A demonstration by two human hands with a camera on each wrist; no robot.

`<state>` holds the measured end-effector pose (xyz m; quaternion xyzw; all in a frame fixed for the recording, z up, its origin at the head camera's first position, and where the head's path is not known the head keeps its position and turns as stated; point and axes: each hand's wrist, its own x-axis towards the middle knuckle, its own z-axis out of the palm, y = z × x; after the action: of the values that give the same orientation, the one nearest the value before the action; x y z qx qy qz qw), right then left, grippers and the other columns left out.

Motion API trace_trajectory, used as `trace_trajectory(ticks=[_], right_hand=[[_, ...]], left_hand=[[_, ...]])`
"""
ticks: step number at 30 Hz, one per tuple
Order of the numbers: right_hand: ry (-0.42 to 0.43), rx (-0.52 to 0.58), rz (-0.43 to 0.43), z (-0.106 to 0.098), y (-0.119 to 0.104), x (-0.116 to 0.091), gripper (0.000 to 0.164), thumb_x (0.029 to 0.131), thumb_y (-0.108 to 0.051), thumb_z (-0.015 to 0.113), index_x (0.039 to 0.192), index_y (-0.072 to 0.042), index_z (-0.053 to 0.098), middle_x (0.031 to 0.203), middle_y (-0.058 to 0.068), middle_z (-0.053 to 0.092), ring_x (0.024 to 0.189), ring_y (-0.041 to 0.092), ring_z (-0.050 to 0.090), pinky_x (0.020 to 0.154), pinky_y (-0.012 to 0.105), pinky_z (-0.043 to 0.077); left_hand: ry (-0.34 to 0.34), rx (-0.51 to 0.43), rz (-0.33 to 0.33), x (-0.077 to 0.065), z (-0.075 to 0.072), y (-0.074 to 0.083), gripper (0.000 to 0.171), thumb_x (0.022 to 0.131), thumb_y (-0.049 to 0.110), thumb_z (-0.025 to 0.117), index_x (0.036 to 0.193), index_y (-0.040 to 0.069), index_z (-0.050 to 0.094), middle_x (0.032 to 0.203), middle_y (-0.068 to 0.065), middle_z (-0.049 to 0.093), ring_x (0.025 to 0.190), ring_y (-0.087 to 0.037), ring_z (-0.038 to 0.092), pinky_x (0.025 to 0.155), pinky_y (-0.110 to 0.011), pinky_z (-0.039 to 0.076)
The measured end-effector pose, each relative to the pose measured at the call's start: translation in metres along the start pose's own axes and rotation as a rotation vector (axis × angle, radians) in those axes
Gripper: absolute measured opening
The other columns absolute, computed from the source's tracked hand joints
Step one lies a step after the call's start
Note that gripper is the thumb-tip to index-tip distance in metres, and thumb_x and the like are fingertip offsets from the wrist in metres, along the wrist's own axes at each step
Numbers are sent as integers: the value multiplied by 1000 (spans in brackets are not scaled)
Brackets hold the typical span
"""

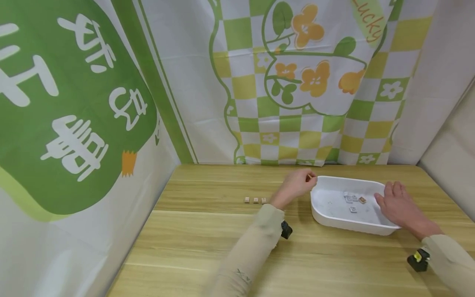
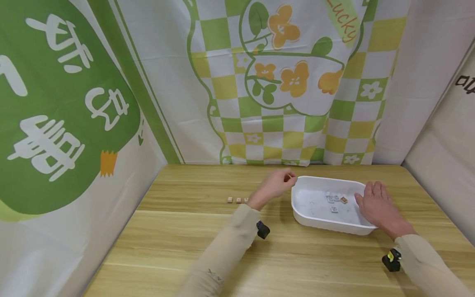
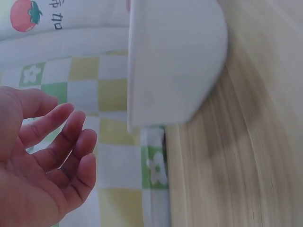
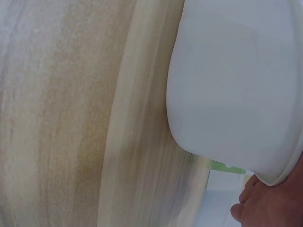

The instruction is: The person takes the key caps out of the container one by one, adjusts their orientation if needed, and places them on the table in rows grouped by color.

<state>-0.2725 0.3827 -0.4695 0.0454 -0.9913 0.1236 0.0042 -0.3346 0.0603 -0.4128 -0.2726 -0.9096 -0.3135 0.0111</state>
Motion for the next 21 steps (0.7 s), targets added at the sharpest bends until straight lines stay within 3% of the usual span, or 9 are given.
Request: trace_trajectory(ticks=[12, 16, 21], right_hand=[[17, -24, -15, -3, -1, -1, 76, 107, -38, 20, 140, 29, 4, 144, 53, 0, 137, 64, 1, 114, 68, 4], [24, -26, -25, -2, 0, 0, 76, 107, -39, 20, 140, 28, 5, 144, 53, 0, 137, 65, 1, 114, 68, 5], [4, -25, -12, 0, 2, 1, 78, 106, -41, 17, 141, 27, 3, 145, 53, -2, 137, 65, 0, 113, 70, 6]], left_hand=[[-13, 13, 44, 15, 26, 31, 19, 96, 29, 56, 110, 22, 68, 86, 12, 66, 74, 2, 55, 64, -10, 39], [-58, 9, 22, 18, 36, 40, 21, 96, 28, 58, 115, 23, 66, 91, 11, 67, 78, 1, 56, 63, -11, 41], [-91, -64, -41, 21, 48, 49, 23, 95, 24, 61, 117, 22, 65, 92, 9, 67, 76, 1, 56, 61, -12, 43]])
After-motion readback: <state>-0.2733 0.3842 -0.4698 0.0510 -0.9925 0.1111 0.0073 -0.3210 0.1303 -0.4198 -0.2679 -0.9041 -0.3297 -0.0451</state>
